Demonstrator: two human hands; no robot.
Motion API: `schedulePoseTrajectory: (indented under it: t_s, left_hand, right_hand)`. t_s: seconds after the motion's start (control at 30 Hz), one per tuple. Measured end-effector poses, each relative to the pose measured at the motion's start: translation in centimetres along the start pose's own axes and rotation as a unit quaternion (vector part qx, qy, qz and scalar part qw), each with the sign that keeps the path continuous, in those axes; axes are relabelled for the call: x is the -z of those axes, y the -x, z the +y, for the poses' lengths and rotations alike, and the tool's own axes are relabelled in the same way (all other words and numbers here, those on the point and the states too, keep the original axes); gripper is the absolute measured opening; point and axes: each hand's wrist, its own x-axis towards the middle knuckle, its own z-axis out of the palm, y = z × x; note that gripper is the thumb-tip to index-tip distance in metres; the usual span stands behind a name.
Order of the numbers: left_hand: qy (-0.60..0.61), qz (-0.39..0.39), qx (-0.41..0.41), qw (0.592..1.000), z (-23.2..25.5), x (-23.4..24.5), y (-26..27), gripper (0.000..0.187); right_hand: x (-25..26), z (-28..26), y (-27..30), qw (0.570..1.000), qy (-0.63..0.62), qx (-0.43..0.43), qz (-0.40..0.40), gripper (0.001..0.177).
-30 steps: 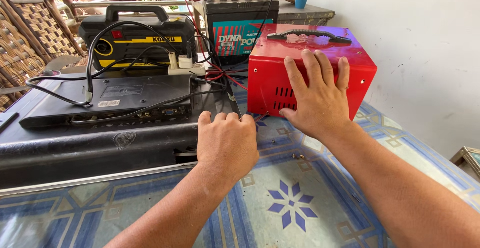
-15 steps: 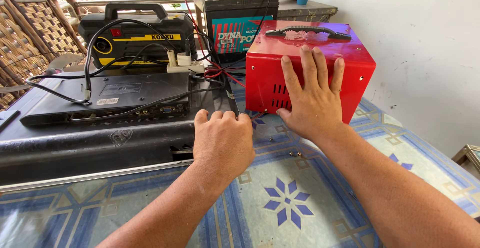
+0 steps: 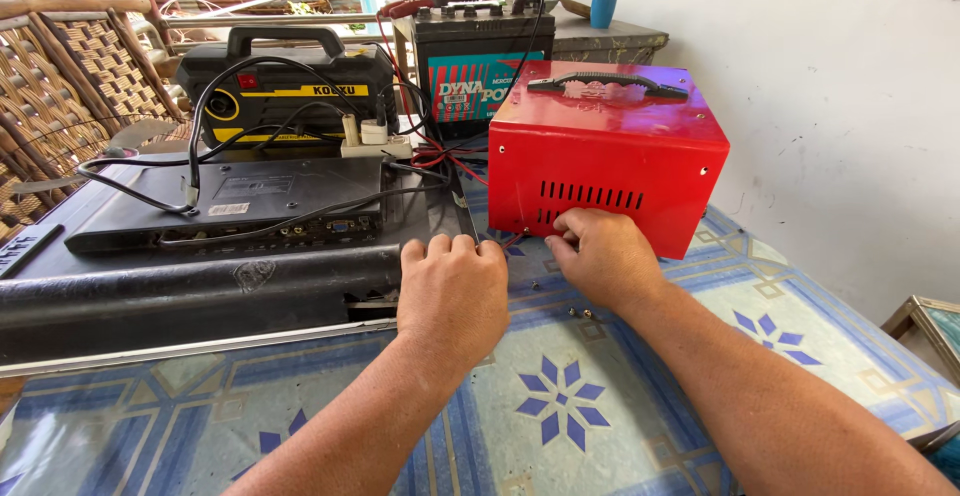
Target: The person uses a screwdriver to remove screws from the side and bottom of a red metal box. They place the removed screws on the table and continue unscrewing until the casing is loose.
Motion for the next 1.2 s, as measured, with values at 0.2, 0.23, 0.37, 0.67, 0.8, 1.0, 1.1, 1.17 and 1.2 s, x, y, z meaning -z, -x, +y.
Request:
schedulePoseTrajectory:
  t_s: [0.2, 0.23, 0.37, 0.67, 0.8, 1.0, 1.1, 1.17, 1.2]
  left_hand:
    - [-0.011, -0.024, -0.003, 1.000, 0.2, -0.3, -0.1, 0.026]
    - [-0.007, -0.029, -0.004, 1.000, 0.2, -0.2, -0.1, 0.027]
    - [0.061, -0.062, 0.027, 0.996, 0.2, 0.2, 0.0, 0.033]
    - [0.116, -0.091, 0.058, 0.987, 0.6, 0.2, -0.1, 0.034]
    - [0.115, -0.087, 0.048, 0.988, 0.9, -0.2, 0.0, 0.034]
    - [0.050, -0.083, -0.024, 0.995, 1.2, 0.0, -0.3, 0.026]
    - [0.088, -0.129, 0.025, 0.987, 1.8, 0.4, -0.5, 0.032]
    - [0.175, -0.095, 0.096, 0.975, 1.9, 0.7, -0.7, 0.032]
    - [0.218, -0.078, 0.132, 0.964, 1.9, 0.9, -0.7, 0.032]
  right_hand:
    - [-0.3, 0.0, -0.2, 0.999, -0.010, -0.033, -0.036, 0.027]
    - [-0.3, -0.1, -0.2, 0.998, -0.027, -0.047, -0.036, 0.028]
    - [-0.3, -0.3, -0.2, 0.992, -0.082, -0.081, -0.050, 0.032]
    - [-0.4, -0.9, -0.4, 0.988, -0.066, -0.109, -0.086, 0.039]
    - [-0.5, -0.8, -0.4, 0.990, -0.065, -0.097, -0.076, 0.040]
    - [-0.9, -0.6, -0.6, 0.986, -0.078, -0.115, -0.089, 0.041]
    - [-1.0, -0.3, -0.5, 0.990, -0.077, -0.093, -0.071, 0.041]
    - [-1.1, -0.2, -0.5, 0.990, -0.072, -0.094, -0.074, 0.041]
    - [-1.2, -0.2, -0.5, 0.990, -0.069, -0.095, -0.077, 0.041]
